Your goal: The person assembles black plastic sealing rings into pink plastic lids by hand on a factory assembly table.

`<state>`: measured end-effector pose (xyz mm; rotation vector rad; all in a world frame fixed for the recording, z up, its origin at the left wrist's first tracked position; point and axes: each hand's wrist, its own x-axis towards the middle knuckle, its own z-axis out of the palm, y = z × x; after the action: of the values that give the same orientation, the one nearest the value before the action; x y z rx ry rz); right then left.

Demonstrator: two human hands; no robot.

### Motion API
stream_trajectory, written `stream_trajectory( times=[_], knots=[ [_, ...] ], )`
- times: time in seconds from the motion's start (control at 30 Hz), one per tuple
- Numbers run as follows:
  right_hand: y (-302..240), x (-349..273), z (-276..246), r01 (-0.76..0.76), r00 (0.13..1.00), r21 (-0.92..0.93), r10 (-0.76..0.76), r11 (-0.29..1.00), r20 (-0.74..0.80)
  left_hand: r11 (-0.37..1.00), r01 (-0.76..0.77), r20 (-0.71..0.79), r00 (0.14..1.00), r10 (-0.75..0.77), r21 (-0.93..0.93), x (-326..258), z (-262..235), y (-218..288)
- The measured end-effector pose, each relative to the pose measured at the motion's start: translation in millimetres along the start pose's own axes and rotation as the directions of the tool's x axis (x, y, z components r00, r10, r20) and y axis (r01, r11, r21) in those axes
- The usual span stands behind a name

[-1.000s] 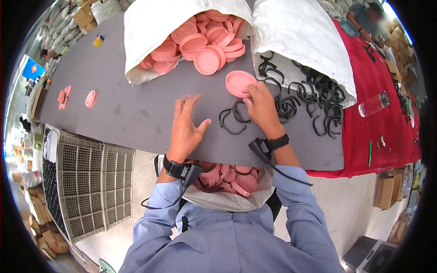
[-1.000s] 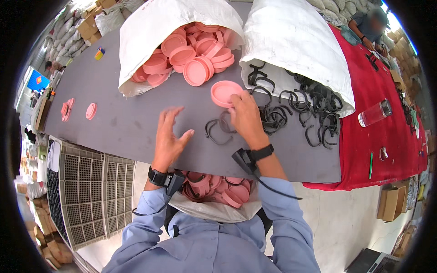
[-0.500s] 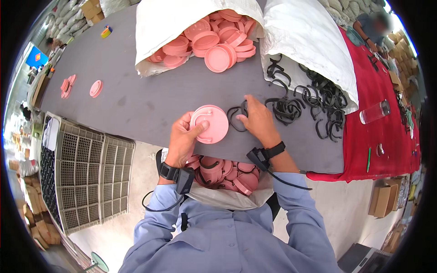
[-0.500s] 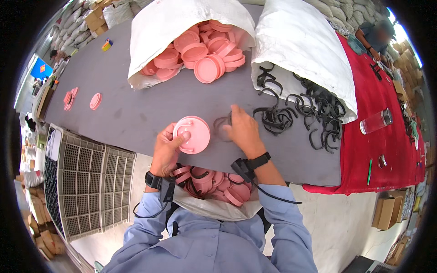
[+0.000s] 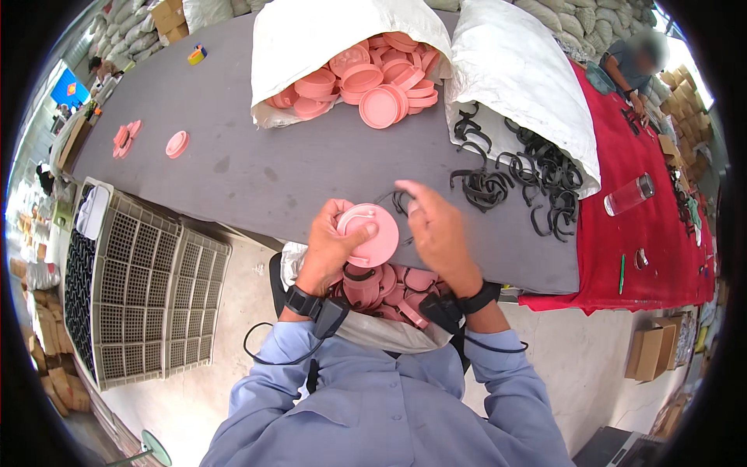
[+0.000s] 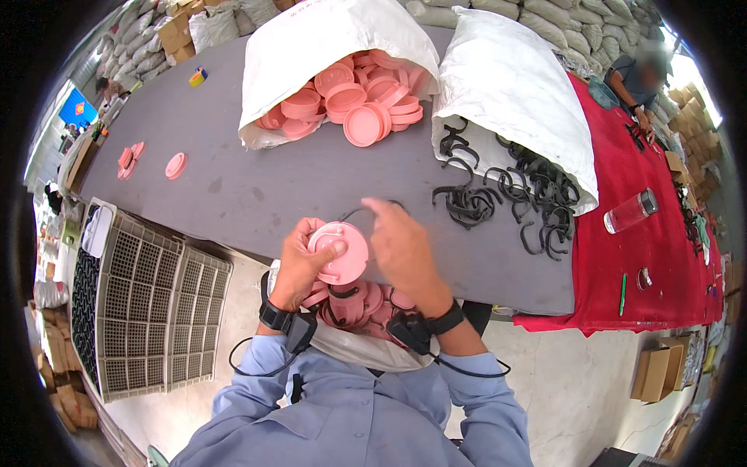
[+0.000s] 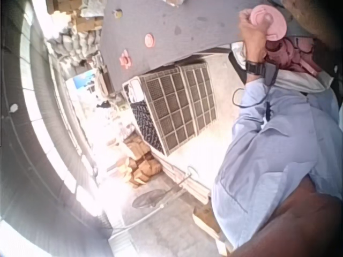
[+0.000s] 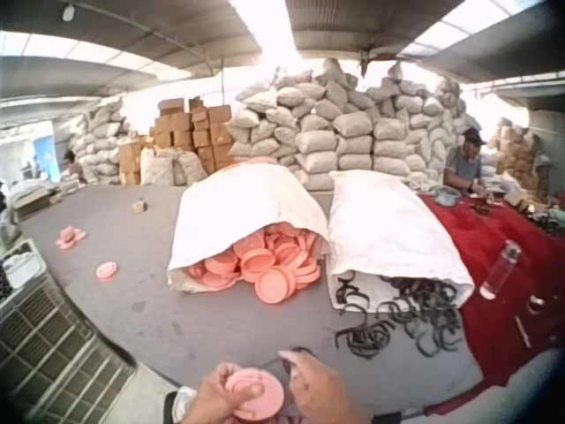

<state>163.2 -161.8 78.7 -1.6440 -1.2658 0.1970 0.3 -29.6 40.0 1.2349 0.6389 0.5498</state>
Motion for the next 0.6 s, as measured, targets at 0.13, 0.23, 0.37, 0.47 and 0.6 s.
stream_trajectory(
  times=[0.13, 0.23, 0.37, 0.47, 0.6],
  knots=[
    [-1, -22, 20, -0.021, 1.000, 0.044, 0.022, 0.999, -0.006, 1.000, -0.001, 0.022, 1.000, 0.001, 0.009, -23, 18, 18],
    [-5, -33, 26, -0.011, 0.995, 0.018, 0.013, 1.000, -0.098, 0.987, -0.145, -0.006, 0.989, 0.145, 0.066, -26, 12, 7],
    [-10, -46, 34, -0.012, 0.988, 0.013, 0.014, 1.000, -0.152, 0.971, -0.218, 0.014, 0.976, 0.218, 0.099, -28, 6, 5],
    [-14, -47, 35, -0.016, 0.986, 0.049, 0.024, 0.999, -0.166, 0.968, -0.231, 0.019, 0.973, 0.231, 0.096, -34, 9, 11],
    [-21, -48, 34, -0.012, 0.994, -0.015, 0.010, 1.000, -0.113, 0.985, -0.160, -0.009, 0.987, 0.161, 0.068, -39, 9, 16]
  ],
)
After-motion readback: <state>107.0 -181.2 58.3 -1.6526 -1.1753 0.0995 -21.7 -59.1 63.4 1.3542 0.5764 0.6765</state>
